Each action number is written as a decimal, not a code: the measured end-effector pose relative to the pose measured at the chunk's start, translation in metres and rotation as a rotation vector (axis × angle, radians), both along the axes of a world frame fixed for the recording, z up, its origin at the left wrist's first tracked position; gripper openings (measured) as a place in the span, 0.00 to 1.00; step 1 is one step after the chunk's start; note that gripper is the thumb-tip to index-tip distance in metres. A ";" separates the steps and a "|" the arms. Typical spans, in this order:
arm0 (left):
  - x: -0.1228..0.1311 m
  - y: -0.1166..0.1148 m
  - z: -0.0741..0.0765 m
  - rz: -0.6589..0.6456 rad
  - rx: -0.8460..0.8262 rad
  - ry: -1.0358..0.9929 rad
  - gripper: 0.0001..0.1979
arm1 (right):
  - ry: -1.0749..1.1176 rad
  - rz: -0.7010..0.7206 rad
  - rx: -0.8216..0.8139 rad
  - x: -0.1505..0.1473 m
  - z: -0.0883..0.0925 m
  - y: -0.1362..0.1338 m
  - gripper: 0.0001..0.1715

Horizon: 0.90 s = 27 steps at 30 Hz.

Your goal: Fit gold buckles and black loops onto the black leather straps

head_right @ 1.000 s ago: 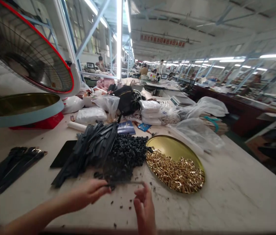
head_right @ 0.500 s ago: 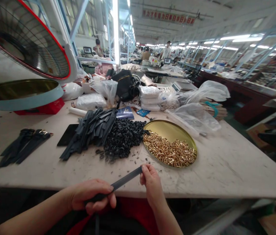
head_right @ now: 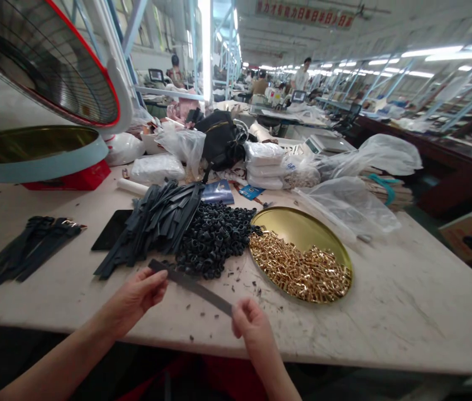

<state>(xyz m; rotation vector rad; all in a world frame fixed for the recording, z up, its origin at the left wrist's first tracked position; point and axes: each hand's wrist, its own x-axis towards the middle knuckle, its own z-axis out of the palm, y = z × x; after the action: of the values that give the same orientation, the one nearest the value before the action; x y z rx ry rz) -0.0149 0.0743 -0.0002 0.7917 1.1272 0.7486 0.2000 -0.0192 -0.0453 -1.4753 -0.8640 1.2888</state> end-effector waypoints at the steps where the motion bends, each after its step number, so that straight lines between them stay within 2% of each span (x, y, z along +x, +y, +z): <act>1: 0.006 0.002 0.001 -0.009 0.053 0.012 0.13 | -0.026 0.092 -0.009 -0.009 0.000 -0.003 0.16; 4: 0.027 0.006 0.006 -0.133 0.200 0.093 0.12 | -0.194 0.393 0.041 -0.028 0.003 -0.003 0.09; 6: 0.037 0.009 0.009 -0.179 0.263 0.120 0.12 | -0.309 0.471 0.096 -0.024 0.009 0.010 0.06; 8: 0.040 0.013 0.011 -0.233 0.265 0.103 0.14 | -0.438 0.353 0.157 -0.009 0.014 0.033 0.08; 11: 0.038 0.017 0.010 -0.381 0.127 0.003 0.16 | -0.748 0.081 0.284 0.021 0.017 0.077 0.10; 13: 0.034 0.018 0.008 -0.437 0.019 -0.077 0.15 | -0.972 0.068 0.338 0.033 0.015 0.104 0.10; 16: 0.031 0.016 0.007 -0.449 -0.088 -0.136 0.14 | -1.171 0.154 0.329 0.037 0.010 0.130 0.09; 22: 0.031 0.015 0.010 -0.461 -0.157 -0.140 0.13 | -1.122 0.218 0.325 0.036 0.001 0.141 0.04; 27: 0.033 0.010 0.008 -0.472 -0.121 -0.080 0.15 | -0.977 0.192 0.327 0.037 -0.001 0.140 0.04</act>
<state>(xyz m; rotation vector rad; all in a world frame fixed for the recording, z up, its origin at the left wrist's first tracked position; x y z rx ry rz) 0.0182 0.0839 0.0077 0.8742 0.8584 0.3099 0.2367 0.1212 -0.0467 -1.7621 -1.7771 0.4356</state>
